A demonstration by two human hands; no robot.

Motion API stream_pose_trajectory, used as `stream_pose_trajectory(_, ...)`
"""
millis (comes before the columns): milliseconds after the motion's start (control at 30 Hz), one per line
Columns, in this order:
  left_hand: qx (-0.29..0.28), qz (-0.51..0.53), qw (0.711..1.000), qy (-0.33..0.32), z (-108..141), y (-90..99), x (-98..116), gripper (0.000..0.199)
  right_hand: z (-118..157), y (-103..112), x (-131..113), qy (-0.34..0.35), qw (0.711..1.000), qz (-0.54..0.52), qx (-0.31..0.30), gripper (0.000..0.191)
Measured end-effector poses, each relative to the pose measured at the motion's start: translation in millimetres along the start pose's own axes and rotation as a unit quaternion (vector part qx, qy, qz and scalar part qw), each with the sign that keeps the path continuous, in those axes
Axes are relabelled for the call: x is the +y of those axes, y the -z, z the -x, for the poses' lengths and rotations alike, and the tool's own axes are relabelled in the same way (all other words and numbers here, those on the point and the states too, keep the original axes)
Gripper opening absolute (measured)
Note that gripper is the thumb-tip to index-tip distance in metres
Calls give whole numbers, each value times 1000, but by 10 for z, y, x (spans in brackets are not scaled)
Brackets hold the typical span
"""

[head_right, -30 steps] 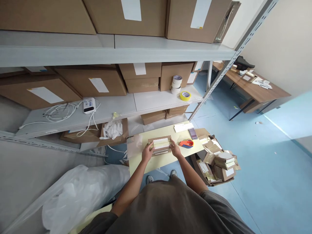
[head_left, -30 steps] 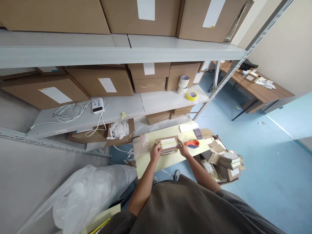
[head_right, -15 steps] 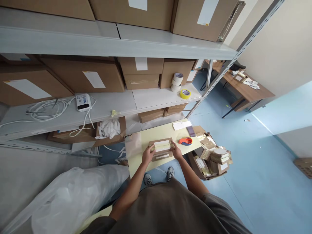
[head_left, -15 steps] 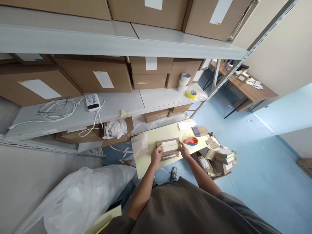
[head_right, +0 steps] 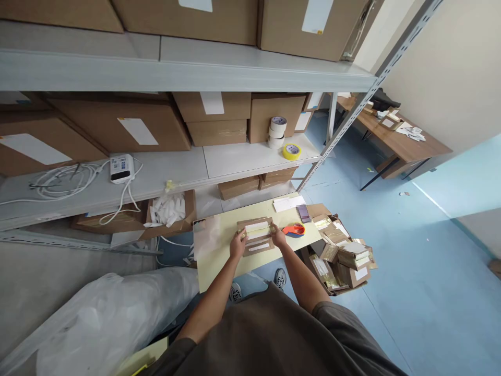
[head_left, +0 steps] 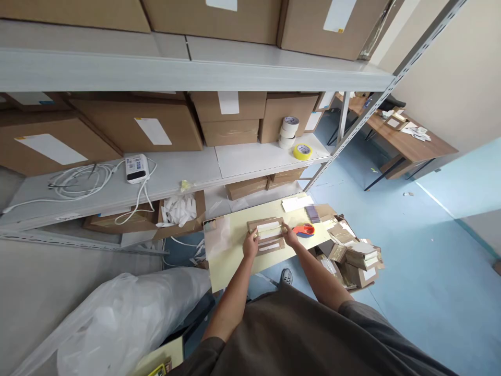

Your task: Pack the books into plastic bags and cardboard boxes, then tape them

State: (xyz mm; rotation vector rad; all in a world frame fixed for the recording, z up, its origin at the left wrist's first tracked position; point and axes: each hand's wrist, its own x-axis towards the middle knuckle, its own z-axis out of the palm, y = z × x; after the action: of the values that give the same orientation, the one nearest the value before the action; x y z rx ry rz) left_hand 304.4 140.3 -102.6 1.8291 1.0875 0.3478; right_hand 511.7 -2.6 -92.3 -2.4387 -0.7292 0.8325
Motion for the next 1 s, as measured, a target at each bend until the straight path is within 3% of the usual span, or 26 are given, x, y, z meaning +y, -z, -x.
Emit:
stream_pose_trajectory(100, 20, 26, 999, 4, -68, -1, 30, 50, -86, 128, 55, 58, 998, 1, -34, 69)
stream_pose_trajectory(267, 39, 66, 995, 60, -134, 44, 51, 49, -168, 477, 250, 167, 986, -11, 15, 73)
stream_pose_trajectory(467, 63, 74, 988, 116, -193, 79, 132, 50, -415, 1032, 632, 176, 984, 18, 25, 68)
stream_pose_trajectory(600, 67, 109, 984, 128, -207, 95, 194, 50, -588, 1200, 925, 141, 988, 68, -19, 42)
stream_pose_trajectory(733, 77, 126, 977, 151, -215, 96, 262, 52, -628, 1112, 1241, 116, 983, 101, -98, 19)
stream_pose_trajectory(867, 92, 114, 977, 156, -201, 86, 321, 52, -566, 824, 1509, 111, 984, 83, -110, 31)
stream_pose_trajectory(1000, 92, 108, 978, 155, -188, 72, 323, 52, -546, 535, 1568, 93, 987, 104, -80, 48)
